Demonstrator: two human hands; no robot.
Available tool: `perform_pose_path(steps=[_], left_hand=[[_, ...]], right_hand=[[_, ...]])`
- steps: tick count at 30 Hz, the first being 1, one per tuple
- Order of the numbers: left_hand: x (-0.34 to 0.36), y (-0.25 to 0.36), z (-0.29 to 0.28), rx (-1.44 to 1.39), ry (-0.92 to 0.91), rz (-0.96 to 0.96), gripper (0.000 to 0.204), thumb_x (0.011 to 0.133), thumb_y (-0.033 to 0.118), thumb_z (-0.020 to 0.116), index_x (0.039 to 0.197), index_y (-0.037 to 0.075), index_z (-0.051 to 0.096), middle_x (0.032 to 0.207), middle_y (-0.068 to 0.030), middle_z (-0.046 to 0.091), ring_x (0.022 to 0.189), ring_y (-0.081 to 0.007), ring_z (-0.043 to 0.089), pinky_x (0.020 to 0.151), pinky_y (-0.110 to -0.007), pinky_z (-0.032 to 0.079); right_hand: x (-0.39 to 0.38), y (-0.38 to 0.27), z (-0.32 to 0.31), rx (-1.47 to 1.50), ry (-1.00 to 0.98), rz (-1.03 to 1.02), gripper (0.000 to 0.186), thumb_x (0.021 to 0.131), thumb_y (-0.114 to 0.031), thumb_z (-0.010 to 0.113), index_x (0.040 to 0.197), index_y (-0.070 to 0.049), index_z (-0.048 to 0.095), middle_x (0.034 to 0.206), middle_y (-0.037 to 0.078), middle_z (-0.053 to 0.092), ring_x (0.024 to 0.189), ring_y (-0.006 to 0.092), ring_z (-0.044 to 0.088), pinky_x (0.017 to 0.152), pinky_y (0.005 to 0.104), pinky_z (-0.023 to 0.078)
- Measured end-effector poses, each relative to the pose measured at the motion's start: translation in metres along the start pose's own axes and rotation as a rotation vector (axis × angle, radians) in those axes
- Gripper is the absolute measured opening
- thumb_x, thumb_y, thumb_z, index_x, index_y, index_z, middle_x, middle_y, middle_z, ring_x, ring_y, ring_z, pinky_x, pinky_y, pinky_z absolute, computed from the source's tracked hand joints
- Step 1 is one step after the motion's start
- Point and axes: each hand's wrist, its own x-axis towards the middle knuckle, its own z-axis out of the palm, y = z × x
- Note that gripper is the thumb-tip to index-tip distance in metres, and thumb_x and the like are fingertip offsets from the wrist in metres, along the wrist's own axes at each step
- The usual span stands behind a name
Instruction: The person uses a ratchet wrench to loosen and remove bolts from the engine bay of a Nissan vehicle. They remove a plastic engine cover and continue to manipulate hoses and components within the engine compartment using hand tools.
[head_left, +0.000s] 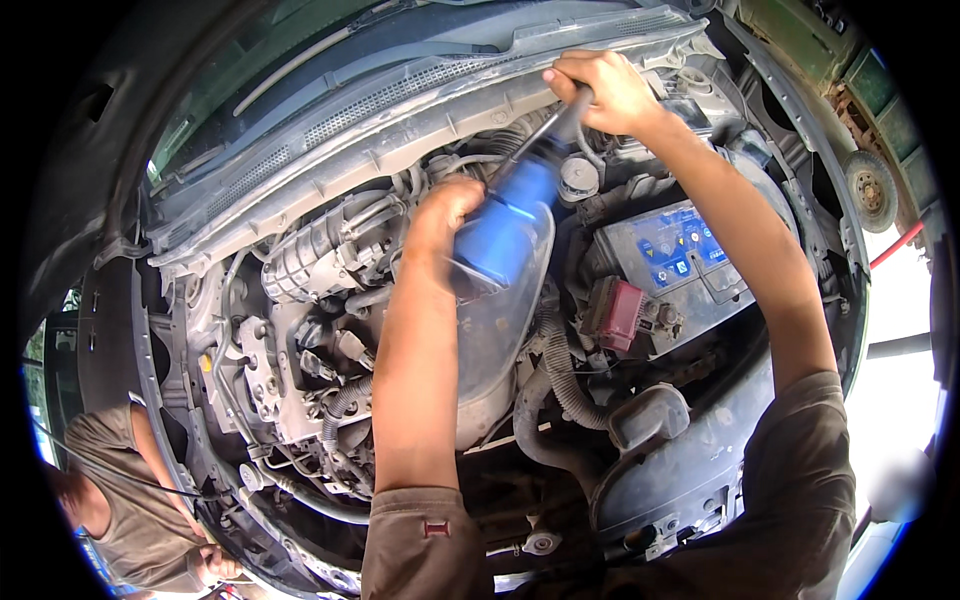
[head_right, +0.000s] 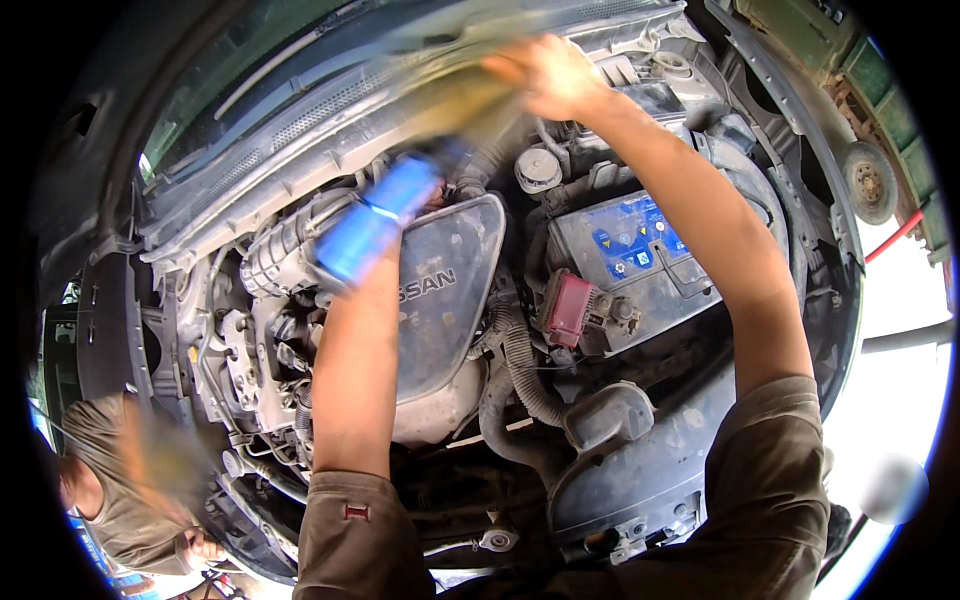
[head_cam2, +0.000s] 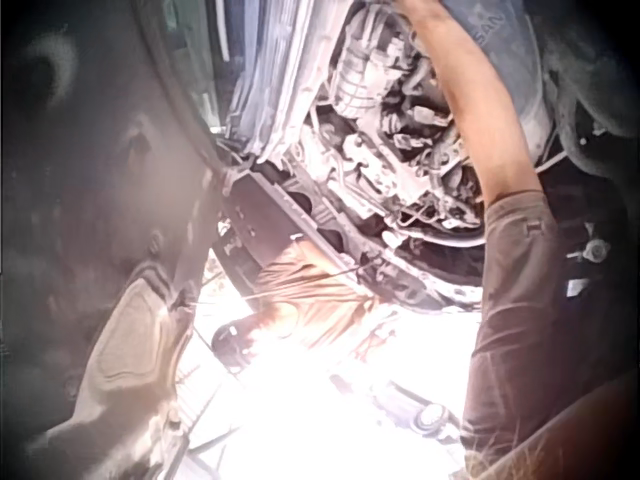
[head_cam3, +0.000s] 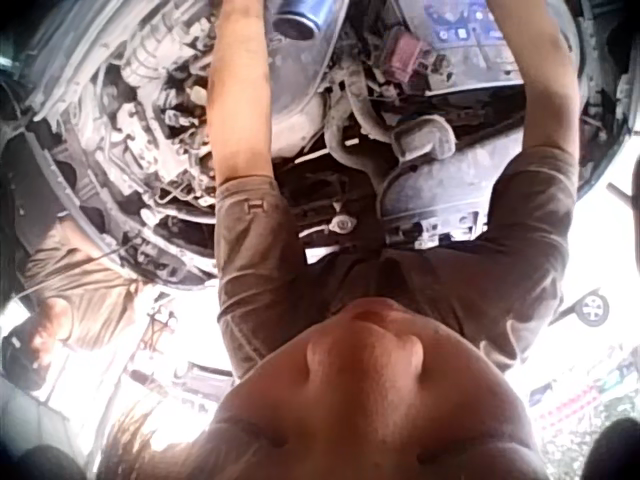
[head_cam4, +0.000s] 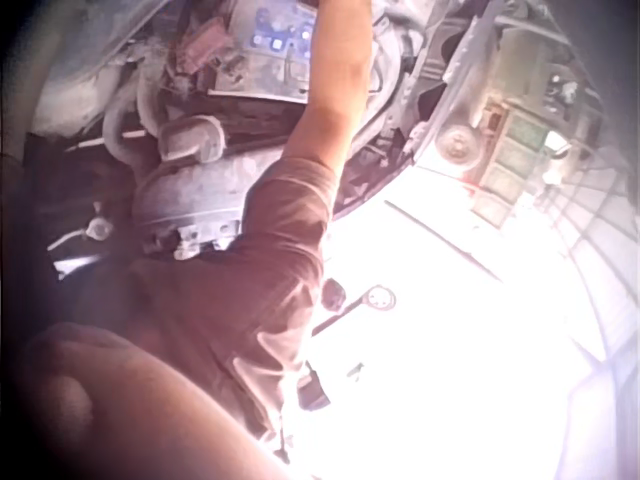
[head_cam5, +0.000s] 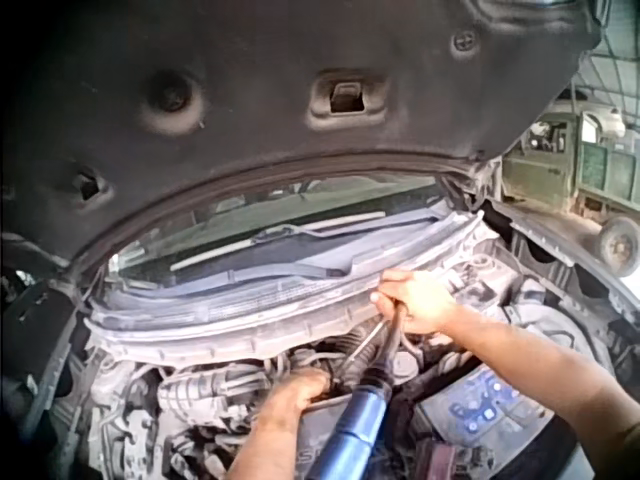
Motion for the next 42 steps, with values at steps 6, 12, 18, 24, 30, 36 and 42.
perform_pose_path(steps=[6, 12, 18, 24, 30, 36, 42], left_hand=[[-0.020, 0.009, -0.011, -0.116, -0.055, -0.025, 0.020, 0.081, -0.007, 0.052, 0.094, 0.003, 0.065, 0.076, -0.0036, 0.060, 0.065, -0.0131, 0.053, 0.057, -0.029, 0.043], [-0.011, 0.010, -0.004, -0.126, -0.050, -0.067, 0.021, 0.082, -0.001, 0.054, 0.097, 0.007, 0.066, 0.076, -0.0010, 0.060, 0.067, -0.0118, 0.052, 0.061, -0.028, 0.041], [-0.063, 0.023, -0.004, -0.438, 0.029, 0.079, 0.040, 0.077, -0.004, 0.061, 0.117, 0.001, 0.062, 0.094, -0.0085, 0.065, 0.081, -0.0180, 0.062, 0.067, -0.030, 0.048], [-0.040, 0.012, -0.007, -0.462, -0.047, 0.041, 0.044, 0.078, -0.005, 0.059, 0.122, 0.001, 0.060, 0.096, -0.0101, 0.065, 0.084, -0.0197, 0.063, 0.071, -0.030, 0.050], [-0.029, 0.017, -0.006, -0.158, -0.034, -0.045, 0.042, 0.082, -0.005, 0.059, 0.123, 0.004, 0.061, 0.101, -0.0111, 0.066, 0.090, -0.0210, 0.062, 0.077, -0.032, 0.051], [-0.028, 0.009, -0.005, -0.306, 0.014, -0.121, 0.041, 0.082, -0.009, 0.056, 0.121, 0.003, 0.062, 0.104, -0.0136, 0.065, 0.090, -0.0228, 0.063, 0.076, -0.032, 0.052], [-0.027, 0.011, -0.005, -0.303, -0.006, -0.120, 0.039, 0.081, -0.009, 0.057, 0.116, 0.005, 0.064, 0.103, -0.0110, 0.065, 0.089, -0.0215, 0.063, 0.075, -0.033, 0.052]], right_hand=[[0.049, -0.058, -0.027, -0.091, -0.332, 0.326, 0.031, 0.087, -0.033, 0.058, 0.093, -0.006, 0.070, 0.086, 0.024, 0.067, 0.088, 0.0417, 0.065, 0.084, 0.0488, 0.051], [0.015, 0.016, -0.005, 0.057, -0.131, -0.257, 0.027, 0.095, -0.028, 0.054, 0.096, -0.006, 0.069, 0.090, 0.017, 0.064, 0.085, 0.0372, 0.063, 0.077, 0.0438, 0.051], [0.003, 0.005, -0.011, 0.018, -0.316, 0.045, 0.032, 0.097, -0.033, 0.052, 0.106, -0.008, 0.069, 0.095, 0.015, 0.064, 0.087, 0.0366, 0.061, 0.080, 0.0462, 0.049], [0.021, 0.003, -0.018, -0.066, -0.406, -0.047, 0.040, 0.096, -0.040, 0.054, 0.087, -0.003, 0.067, 0.086, 0.018, 0.065, 0.082, 0.0405, 0.060, 0.076, 0.0488, 0.049], [0.000, 0.034, 0.001, 0.022, -0.218, -0.236, 0.042, 0.096, -0.039, 0.054, 0.081, -0.001, 0.066, 0.085, 0.014, 0.066, 0.074, 0.0379, 0.061, 0.071, 0.0462, 0.050], [0.033, -0.013, -0.023, -0.047, -0.360, -0.030, 0.044, 0.096, -0.042, 0.055, 0.083, -0.002, 0.068, 0.080, 0.016, 0.066, 0.070, 0.0386, 0.062, 0.067, 0.0443, 0.051], [0.021, 0.014, -0.023, 0.113, -0.317, -0.352, 0.034, 0.095, -0.032, 0.055, 0.084, -0.002, 0.067, 0.077, 0.015, 0.063, 0.075, 0.0371, 0.062, 0.066, 0.0428, 0.051]])
